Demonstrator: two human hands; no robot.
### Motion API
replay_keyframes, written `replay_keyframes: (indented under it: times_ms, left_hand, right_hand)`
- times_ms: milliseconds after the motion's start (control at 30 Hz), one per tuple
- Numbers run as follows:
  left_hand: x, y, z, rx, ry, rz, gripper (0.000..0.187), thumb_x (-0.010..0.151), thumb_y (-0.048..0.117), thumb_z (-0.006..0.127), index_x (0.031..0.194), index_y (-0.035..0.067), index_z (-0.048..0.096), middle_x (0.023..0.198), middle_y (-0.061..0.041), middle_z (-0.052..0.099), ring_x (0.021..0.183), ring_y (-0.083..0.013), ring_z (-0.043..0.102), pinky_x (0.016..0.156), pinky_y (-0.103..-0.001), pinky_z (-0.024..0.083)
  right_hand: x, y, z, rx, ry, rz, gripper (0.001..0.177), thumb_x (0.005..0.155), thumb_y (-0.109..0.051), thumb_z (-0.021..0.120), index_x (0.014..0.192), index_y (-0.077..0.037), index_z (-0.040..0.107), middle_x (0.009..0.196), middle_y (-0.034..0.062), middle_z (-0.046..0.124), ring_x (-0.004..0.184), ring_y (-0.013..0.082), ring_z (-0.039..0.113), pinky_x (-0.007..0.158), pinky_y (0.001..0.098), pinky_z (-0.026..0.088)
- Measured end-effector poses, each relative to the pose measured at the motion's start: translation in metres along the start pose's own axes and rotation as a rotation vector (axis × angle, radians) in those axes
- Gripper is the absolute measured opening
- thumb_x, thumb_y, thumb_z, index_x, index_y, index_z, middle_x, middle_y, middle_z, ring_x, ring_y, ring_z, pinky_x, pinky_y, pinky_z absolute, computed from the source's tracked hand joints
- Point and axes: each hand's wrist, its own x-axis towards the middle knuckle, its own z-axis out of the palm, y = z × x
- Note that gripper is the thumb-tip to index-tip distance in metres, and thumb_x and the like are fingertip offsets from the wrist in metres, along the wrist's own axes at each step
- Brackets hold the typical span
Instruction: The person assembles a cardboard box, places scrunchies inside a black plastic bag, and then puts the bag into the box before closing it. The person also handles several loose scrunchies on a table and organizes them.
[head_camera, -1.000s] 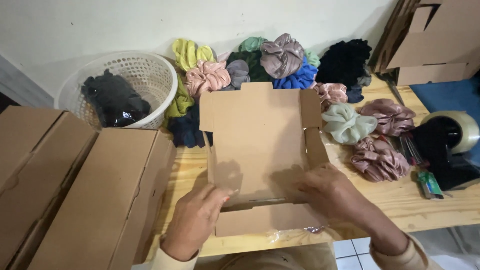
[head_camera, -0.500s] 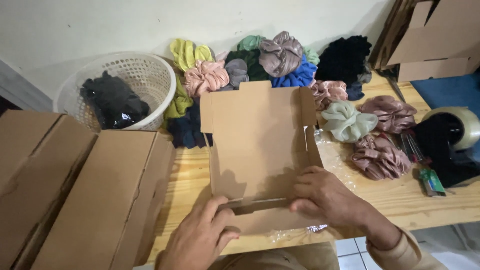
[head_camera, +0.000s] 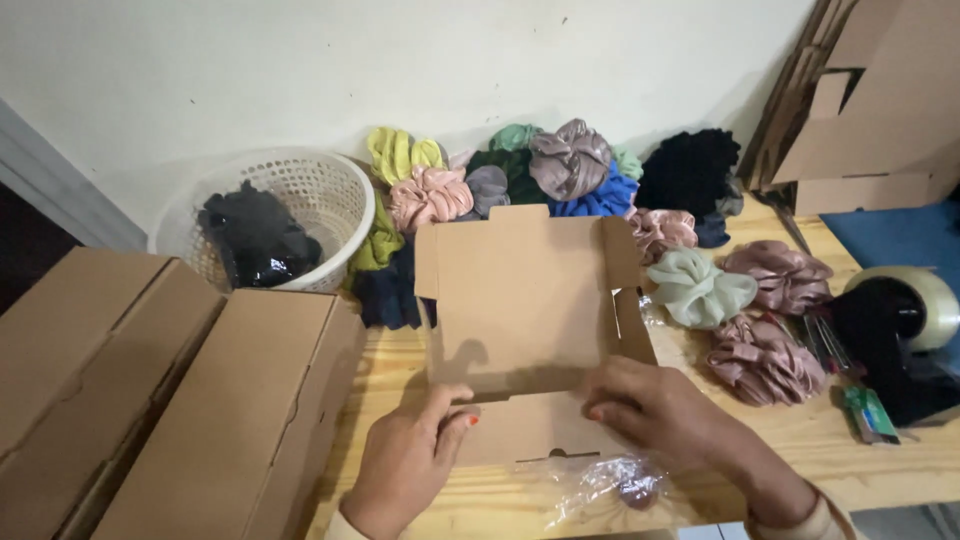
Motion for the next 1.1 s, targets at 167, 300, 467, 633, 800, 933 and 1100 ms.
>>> replay_keyframes:
  times_ms: [167,300,467,633,800,933,1100]
  left_hand:
    - [-0.005,-0.003,0.007,0.158,0.070,0.041,0.014,0.096,0.029,0.058,0.100,0.023,0.070,0.113,-0.002,0.055,0.080,-0.0276,0.068,0.067,-0.047,0.055]
    - [-0.008,0.015,-0.009,0.192,-0.066,0.073,0.048,0.093,0.050,0.066,0.121,0.010,0.069,0.139,-0.013,0.051,0.123,-0.0350,0.048,0.101,-0.055,0.042]
    - [-0.015,-0.011,0.020,0.126,-0.028,0.172,0.033,0.100,0.040,0.064,0.094,0.008,0.067,0.107,-0.012,0.064,0.135,-0.0450,0.044,0.106,-0.054,0.041]
    - [-0.014,-0.015,0.024,0.120,0.086,0.292,0.032,0.099,0.038,0.066,0.087,0.008,0.066,0.094,-0.012,0.060,0.116,-0.0468,0.051,0.101,-0.054,0.043]
    - [-0.012,-0.021,0.028,0.082,0.109,0.317,0.033,0.096,0.038,0.072,0.083,0.008,0.067,0.088,-0.012,0.057,0.097,-0.0427,0.054,0.087,-0.051,0.048]
    - [-0.009,-0.028,0.039,0.108,0.094,0.295,0.036,0.091,0.042,0.076,0.088,0.007,0.070,0.099,-0.014,0.062,0.103,-0.0427,0.052,0.089,-0.049,0.048]
    - [-0.004,-0.065,0.089,0.168,0.262,0.447,0.042,0.095,0.046,0.070,0.087,0.005,0.074,0.089,-0.015,0.060,0.112,-0.0594,0.053,0.109,-0.055,0.043]
  right_hand:
    - [-0.011,-0.011,-0.003,-0.416,-0.038,-0.362,0.073,0.078,-0.063,0.083,0.131,-0.015,0.068,0.106,0.0065,0.066,0.093,0.0285,0.057,0.076,0.0459,0.050]
    - [-0.013,-0.018,0.013,-0.459,0.104,-0.402,0.056,0.085,-0.047,0.083,0.124,-0.009,0.070,0.106,0.0049,0.068,0.094,0.0279,0.061,0.082,0.0427,0.054]
    - [-0.003,-0.018,0.013,-0.328,-0.162,-0.158,0.031,0.094,-0.049,0.069,0.108,-0.022,0.075,0.093,-0.0010,0.077,0.080,0.0233,0.078,0.067,0.0396,0.057]
    - [0.025,-0.040,-0.016,-0.473,-0.400,-0.052,0.028,0.096,-0.050,0.064,0.111,-0.027,0.072,0.104,-0.0053,0.075,0.092,0.0183,0.074,0.079,0.0356,0.056]
    - [0.105,-0.088,-0.041,-0.436,-0.270,-0.324,0.035,0.092,-0.013,0.060,0.124,-0.017,0.073,0.134,0.0036,0.069,0.121,0.0230,0.067,0.103,0.0395,0.052]
    - [0.230,-0.117,-0.027,-0.309,-0.059,-0.423,0.036,0.093,-0.046,0.061,0.114,-0.019,0.073,0.114,0.0026,0.074,0.105,0.0218,0.068,0.089,0.0375,0.049]
    - [0.366,-0.163,0.028,-0.207,0.044,-0.275,0.049,0.085,-0.048,0.067,0.124,-0.019,0.072,0.121,0.0051,0.076,0.115,0.0245,0.068,0.095,0.0368,0.047]
